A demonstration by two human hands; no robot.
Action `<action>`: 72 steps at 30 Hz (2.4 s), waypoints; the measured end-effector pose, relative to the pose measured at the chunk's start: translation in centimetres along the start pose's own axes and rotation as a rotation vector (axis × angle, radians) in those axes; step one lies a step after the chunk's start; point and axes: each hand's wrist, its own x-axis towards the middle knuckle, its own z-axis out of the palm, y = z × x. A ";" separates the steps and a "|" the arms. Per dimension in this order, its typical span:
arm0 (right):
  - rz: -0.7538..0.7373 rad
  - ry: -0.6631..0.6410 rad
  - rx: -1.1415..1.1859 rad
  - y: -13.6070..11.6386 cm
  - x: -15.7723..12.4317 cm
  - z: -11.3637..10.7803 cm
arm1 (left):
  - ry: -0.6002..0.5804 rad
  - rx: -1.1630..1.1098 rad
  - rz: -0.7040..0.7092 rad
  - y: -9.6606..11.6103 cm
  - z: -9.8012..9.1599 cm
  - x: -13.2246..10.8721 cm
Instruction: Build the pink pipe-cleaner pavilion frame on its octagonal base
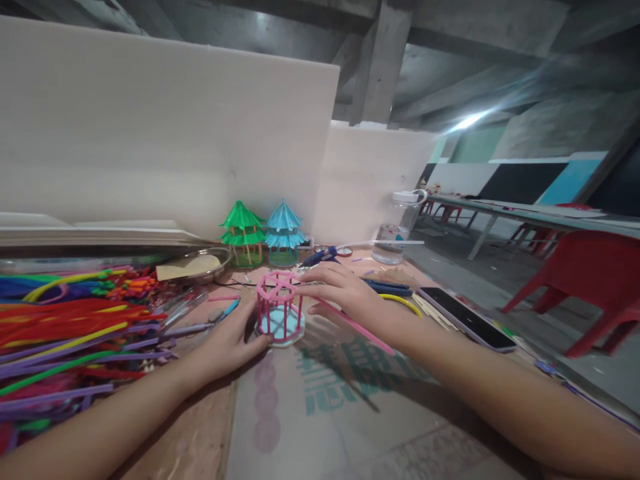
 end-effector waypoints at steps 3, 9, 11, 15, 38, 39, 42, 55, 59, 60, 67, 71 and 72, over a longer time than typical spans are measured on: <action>-0.040 0.086 -0.017 0.4 -0.1 0.6 | -0.010 -0.003 0.001 0.0 0.0 0.0; -0.052 0.064 -0.023 0.5 -0.3 0.7 | -0.013 0.009 0.008 -0.2 0.1 -0.1; -0.051 0.047 -0.019 0.5 -0.3 0.7 | -0.014 0.008 0.008 -0.2 0.1 -0.1; -0.038 0.055 -0.016 0.4 -0.3 0.8 | -0.012 0.000 -0.001 -0.2 0.1 0.0; 0.689 0.450 0.107 1.4 0.6 -7.2 | 0.018 0.022 -0.164 -0.5 0.3 -0.3; 0.669 0.431 0.096 1.4 0.5 -7.3 | 0.019 0.029 -0.156 -0.5 0.3 -0.3; 0.621 0.398 0.168 1.4 0.6 -7.2 | 0.015 0.052 -0.136 -0.3 0.2 -0.3; 0.765 0.324 0.869 -2.1 1.8 -5.8 | 0.205 -0.014 -0.148 -1.3 0.2 -0.5; 0.747 0.270 1.431 -4.1 2.0 -4.1 | 0.528 0.001 -0.083 0.6 -2.0 -0.4; 0.728 0.230 1.515 -4.7 2.0 -3.8 | 0.580 -0.011 -0.067 1.7 -2.6 -0.3; 0.657 -0.029 1.604 -7.3 1.2 -1.1 | 0.221 -0.153 0.002 8.5 -4.6 -0.1; 0.630 -0.083 1.575 -7.6 1.1 -0.6 | 0.180 -0.186 -0.037 8.6 -4.4 -0.5; 0.615 -0.094 1.583 -7.6 1.1 -0.7 | 0.181 -0.193 -0.040 8.5 -4.4 -0.5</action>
